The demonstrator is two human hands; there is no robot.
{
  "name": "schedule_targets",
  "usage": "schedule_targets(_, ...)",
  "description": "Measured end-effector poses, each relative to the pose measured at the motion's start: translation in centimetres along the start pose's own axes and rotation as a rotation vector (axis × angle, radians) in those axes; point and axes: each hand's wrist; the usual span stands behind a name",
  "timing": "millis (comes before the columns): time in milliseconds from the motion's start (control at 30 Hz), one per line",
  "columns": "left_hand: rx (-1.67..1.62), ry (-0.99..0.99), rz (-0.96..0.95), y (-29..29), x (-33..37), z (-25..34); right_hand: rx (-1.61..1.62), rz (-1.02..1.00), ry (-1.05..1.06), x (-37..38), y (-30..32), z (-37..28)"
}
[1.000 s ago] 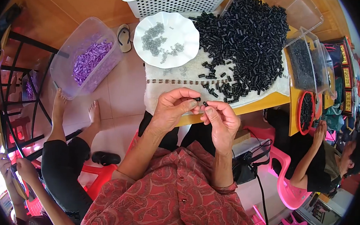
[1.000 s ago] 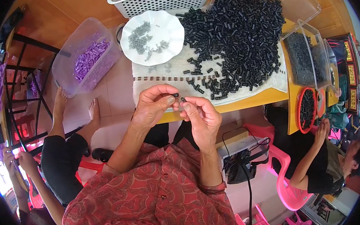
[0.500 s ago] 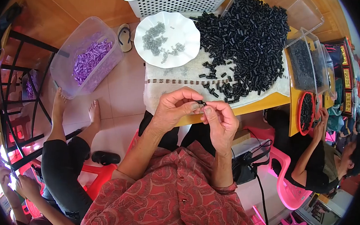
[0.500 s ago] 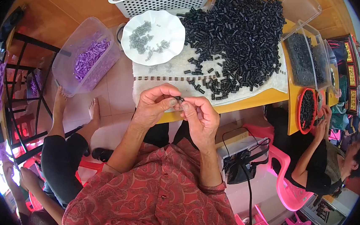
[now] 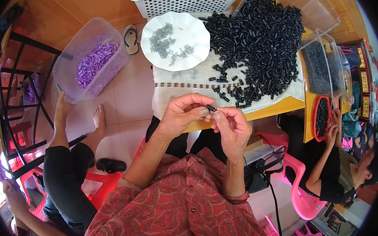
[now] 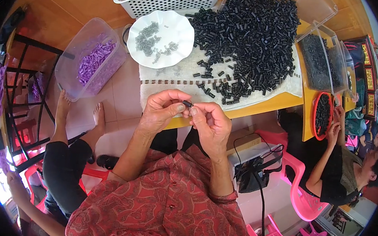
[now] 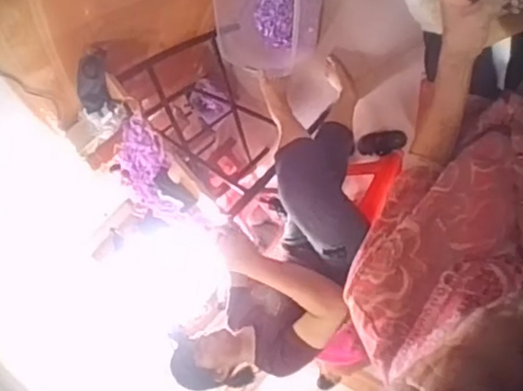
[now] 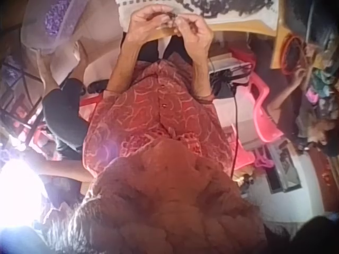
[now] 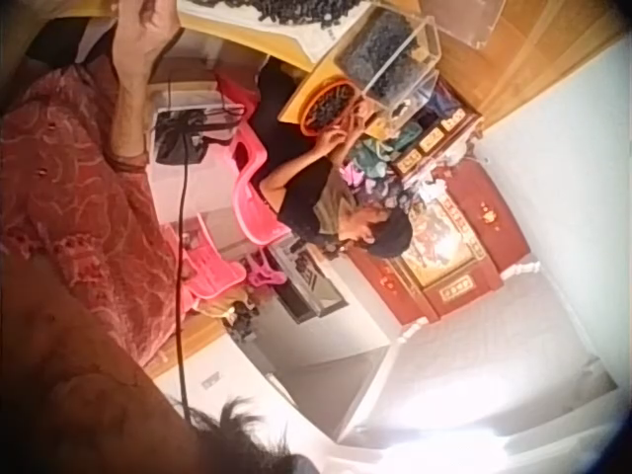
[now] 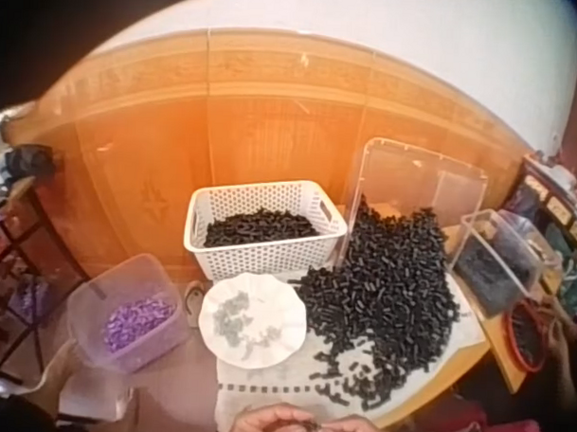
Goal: Assembling small black plastic components with silver metal pins by hand.
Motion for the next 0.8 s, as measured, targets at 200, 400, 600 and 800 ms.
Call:
schedule_targets(200,-0.122,0.013,0.040,-0.2,0.0,-0.8,0.018,0.038,-0.035,-0.1,-0.2,0.0)
schedule_targets(400,-0.207,0.010,0.030,0.0,0.1,-1.2,0.012,0.060,-0.078,-0.2,-0.4,-0.1)
schedule_targets(600,-0.297,0.025,0.054,-0.1,0.1,-1.6,0.015,0.078,-0.115,-0.2,-0.6,-0.3)
schedule_targets(800,-0.244,0.021,0.059,-0.2,0.0,-1.6,0.015,0.074,-0.089,-0.3,-0.7,-0.4)
Point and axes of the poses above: each hand's wrist, its own x-axis towards the middle knuckle, its own y-axis out of the back of the hand, z = x × y, and after that the axes turned 5 degrees about -x, right-handed
